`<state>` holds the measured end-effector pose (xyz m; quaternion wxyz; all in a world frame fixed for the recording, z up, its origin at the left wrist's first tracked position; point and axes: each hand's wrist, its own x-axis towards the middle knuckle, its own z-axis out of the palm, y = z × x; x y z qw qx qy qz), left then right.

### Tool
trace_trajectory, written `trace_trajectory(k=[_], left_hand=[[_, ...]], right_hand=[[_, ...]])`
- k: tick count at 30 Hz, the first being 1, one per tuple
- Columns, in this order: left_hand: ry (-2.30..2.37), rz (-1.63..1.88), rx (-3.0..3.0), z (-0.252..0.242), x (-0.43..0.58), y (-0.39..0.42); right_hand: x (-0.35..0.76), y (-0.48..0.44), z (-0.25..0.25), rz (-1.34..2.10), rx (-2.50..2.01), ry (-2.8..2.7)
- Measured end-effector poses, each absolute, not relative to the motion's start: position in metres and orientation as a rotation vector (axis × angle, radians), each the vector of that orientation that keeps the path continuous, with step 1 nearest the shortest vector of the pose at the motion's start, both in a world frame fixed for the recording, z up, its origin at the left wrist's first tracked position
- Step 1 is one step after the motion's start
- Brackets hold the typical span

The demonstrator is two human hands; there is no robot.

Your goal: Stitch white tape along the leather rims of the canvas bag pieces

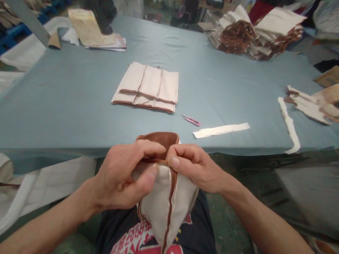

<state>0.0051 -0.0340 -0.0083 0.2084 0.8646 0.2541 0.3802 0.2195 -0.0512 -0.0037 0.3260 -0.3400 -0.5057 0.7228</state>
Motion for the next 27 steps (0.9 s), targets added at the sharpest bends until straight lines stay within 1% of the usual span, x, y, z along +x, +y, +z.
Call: trace_trajectory(k=[4, 8, 14, 19, 21, 23, 27], left_hand=[[0.767, 0.746, 2.285, 0.003, 0.006, -0.027], [0.65, 0.515, 2.271, 0.006, 0.004, -0.018], [0.55, 0.481, 2.561, 0.011, 0.002, -0.015], [0.549, 0.34, 2.468, 0.029, 0.005, -0.012], [0.56, 0.395, 2.477, 0.036, 0.008, -0.014], [0.595, 0.534, 2.442, 0.039, 0.013, -0.019], [0.682, 0.807, 2.047, 0.027, 0.031, -0.032]], right_hand=[[0.221, -0.048, -0.002, 1.608, -0.907, -1.597], [0.224, -0.045, -0.002, 1.42, -0.917, -1.769], [0.23, -0.045, 0.0, 1.393, -0.951, -1.821], [0.233, -0.047, 0.007, 1.297, -0.963, -1.868], [0.234, -0.047, 0.011, 1.235, -0.945, -1.893], [0.236, -0.047, 0.013, 1.181, -0.912, -1.916], [0.237, -0.042, 0.006, 1.197, -0.835, -1.875]])
